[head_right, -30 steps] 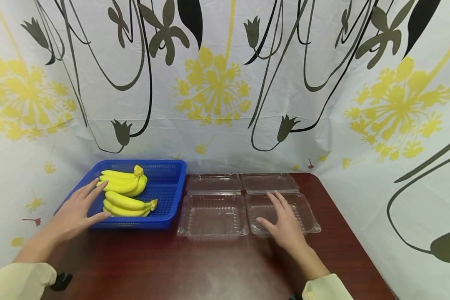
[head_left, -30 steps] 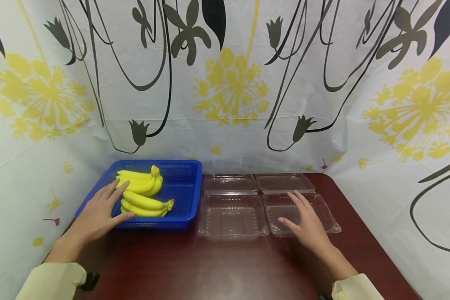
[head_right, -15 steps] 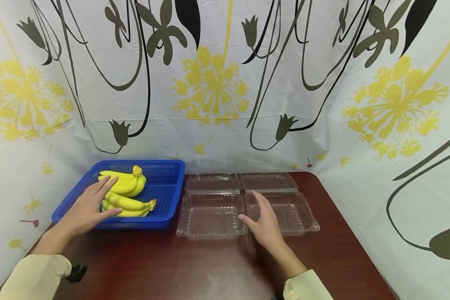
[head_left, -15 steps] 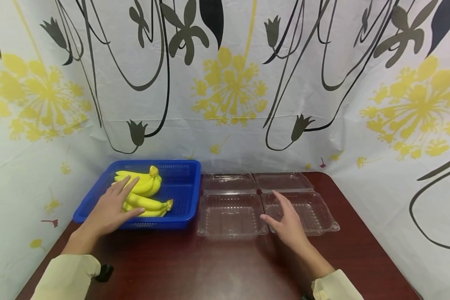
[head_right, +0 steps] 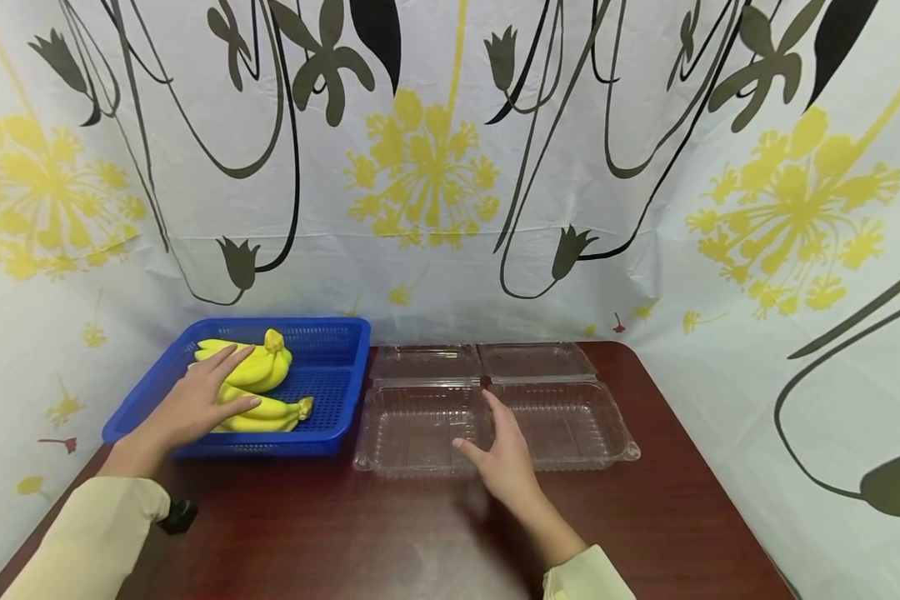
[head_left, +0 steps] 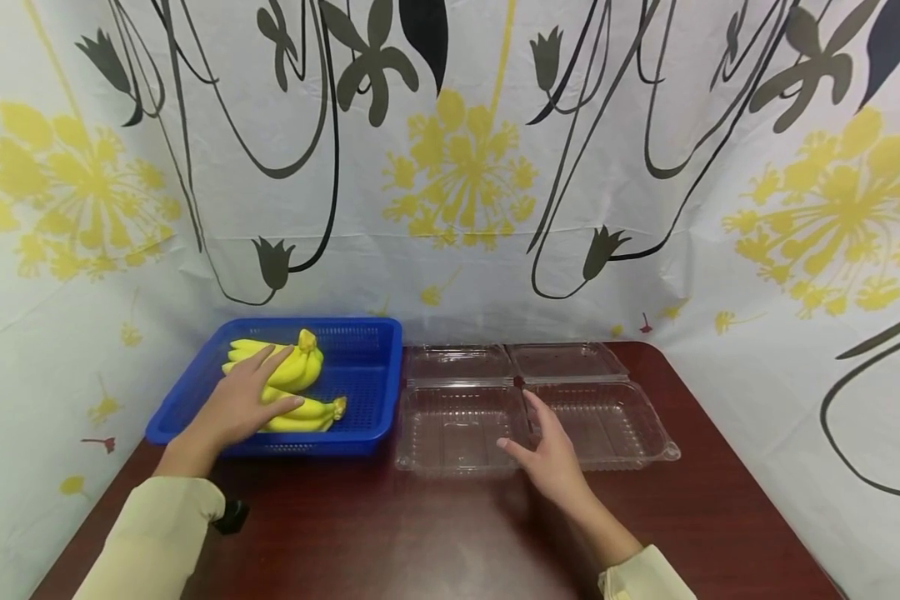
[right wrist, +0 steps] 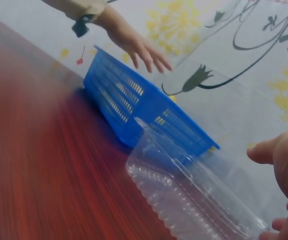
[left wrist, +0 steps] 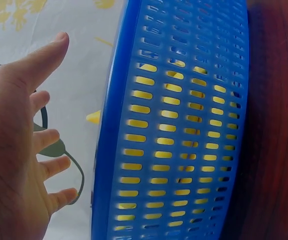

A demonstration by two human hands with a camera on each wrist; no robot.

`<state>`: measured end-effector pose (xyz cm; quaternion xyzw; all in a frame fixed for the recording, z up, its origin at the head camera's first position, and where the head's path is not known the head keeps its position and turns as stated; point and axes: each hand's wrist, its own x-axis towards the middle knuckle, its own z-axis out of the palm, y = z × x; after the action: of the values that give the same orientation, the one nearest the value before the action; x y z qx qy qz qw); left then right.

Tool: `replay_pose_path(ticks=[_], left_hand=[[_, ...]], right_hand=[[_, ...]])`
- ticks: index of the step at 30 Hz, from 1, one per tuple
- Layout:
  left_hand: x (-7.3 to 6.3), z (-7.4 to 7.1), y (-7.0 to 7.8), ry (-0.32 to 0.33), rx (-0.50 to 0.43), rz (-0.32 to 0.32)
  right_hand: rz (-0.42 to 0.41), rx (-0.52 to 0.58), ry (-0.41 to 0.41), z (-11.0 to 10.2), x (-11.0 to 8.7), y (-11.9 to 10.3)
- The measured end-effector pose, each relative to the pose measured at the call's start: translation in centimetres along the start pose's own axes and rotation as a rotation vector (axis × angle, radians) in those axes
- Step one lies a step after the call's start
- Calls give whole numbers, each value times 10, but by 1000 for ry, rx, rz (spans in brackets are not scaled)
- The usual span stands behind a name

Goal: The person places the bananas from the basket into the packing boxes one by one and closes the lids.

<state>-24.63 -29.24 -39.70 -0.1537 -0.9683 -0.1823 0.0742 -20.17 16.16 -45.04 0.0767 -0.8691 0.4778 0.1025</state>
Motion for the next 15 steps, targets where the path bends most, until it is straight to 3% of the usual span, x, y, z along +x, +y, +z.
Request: replay_pose_path(ticks=[6, 15], left_hand=[[9, 1, 0, -26, -3, -13], [31, -13, 4, -74, -81, 4]], right_hand=[[-31, -40, 11, 7, -4, -2], [-51, -87, 9, 17, -7, -3]])
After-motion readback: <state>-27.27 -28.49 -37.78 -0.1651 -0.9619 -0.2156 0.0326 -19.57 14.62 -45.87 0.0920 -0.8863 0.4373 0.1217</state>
